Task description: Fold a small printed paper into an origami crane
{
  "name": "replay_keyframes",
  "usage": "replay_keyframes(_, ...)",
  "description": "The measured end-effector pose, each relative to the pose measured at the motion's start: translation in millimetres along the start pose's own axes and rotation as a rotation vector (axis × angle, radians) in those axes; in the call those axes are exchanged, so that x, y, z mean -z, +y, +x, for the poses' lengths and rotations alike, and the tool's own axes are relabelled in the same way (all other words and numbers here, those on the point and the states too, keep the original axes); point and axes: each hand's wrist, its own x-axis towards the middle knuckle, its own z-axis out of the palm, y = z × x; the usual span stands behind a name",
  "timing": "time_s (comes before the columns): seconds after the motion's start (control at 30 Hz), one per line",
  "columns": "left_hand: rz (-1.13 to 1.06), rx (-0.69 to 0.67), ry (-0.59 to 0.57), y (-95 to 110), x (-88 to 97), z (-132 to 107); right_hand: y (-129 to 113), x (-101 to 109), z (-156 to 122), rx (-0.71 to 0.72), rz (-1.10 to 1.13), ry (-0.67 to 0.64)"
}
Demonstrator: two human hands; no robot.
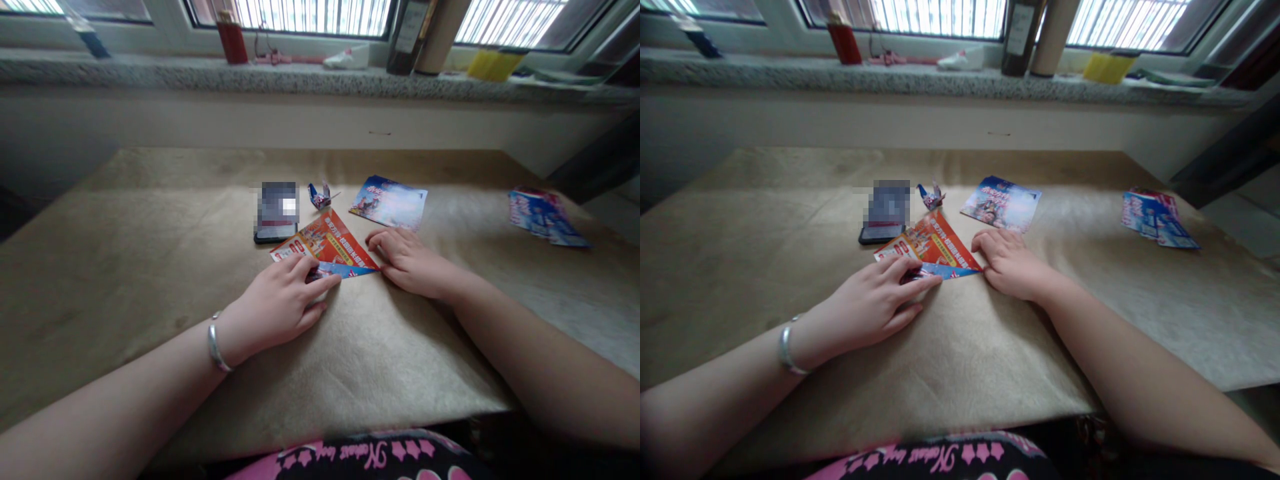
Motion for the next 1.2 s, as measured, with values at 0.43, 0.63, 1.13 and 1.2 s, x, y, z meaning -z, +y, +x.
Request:
replay_keyframes(0.43, -0.044, -0.019, -0.016, -1.6, -0.8, 1.6, -14.1, -3.1, 5.7, 0.348, 0.026, 0.101)
replay_keyframes(0.63, -0.046, -0.015, 0.000, -1.6, -0.5, 3.3, -18.7, -6.3, 8.6, 0.414, -0.025, 0.113)
replay_keyframes(1.13, -0.072, -0.056, 0.016, -2.7, -2.6, 4.6, -29.8, -6.9, 9.5, 0.423, -0.138, 0.084)
replay_keyframes(1.2, -0.075, -0.050, 0.014, -3.1, -2.8, 5.9, -29.8, -7.1, 10.1, 0.421, -0.126, 0.093)
